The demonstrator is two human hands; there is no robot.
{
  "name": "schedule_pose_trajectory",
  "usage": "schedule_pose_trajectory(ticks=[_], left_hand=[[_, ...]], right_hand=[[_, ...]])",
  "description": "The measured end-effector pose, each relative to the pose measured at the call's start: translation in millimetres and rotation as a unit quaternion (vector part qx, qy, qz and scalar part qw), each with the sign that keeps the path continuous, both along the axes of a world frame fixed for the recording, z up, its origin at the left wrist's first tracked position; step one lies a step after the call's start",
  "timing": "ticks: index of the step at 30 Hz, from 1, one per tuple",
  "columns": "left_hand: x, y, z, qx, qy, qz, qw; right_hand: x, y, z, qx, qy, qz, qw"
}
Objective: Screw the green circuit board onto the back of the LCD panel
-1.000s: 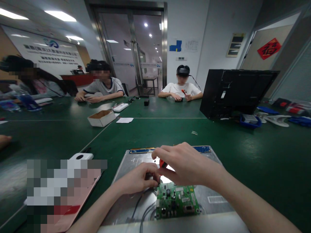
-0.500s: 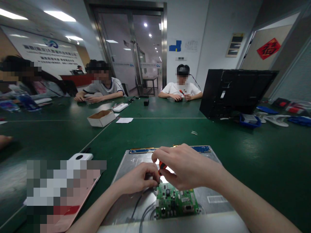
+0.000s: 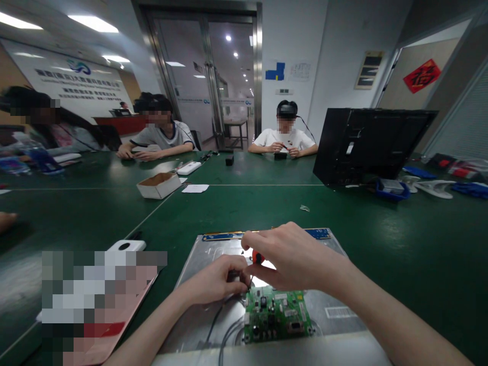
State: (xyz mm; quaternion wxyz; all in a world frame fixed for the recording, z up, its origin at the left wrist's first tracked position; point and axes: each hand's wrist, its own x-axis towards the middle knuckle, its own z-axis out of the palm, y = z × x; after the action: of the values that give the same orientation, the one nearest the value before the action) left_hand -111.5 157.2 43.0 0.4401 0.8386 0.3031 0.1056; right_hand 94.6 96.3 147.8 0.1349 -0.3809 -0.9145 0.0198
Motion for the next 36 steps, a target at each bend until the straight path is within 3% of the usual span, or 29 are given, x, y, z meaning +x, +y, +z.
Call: schedule_pose_trajectory(ticks=[9,26,36], left_hand=[[-0.4,-2.1,-2.1,0.031,-0.015,0.003,0.999],[1.2,0.4,2.3,0.003,0.01,0.004,1.0],[-0.6,0.3,-0.9,0.028,0.013,-0.003,1.0]], right_hand=[[1.2,-2.5,0.3,-0.007,0.012,0.056,0.998],[-2.2,-0.9,-1.2,0.007,0.0,0.001,1.0],[0.2,-2.8,1.9,-0.017,0.011,0.049,0.999]])
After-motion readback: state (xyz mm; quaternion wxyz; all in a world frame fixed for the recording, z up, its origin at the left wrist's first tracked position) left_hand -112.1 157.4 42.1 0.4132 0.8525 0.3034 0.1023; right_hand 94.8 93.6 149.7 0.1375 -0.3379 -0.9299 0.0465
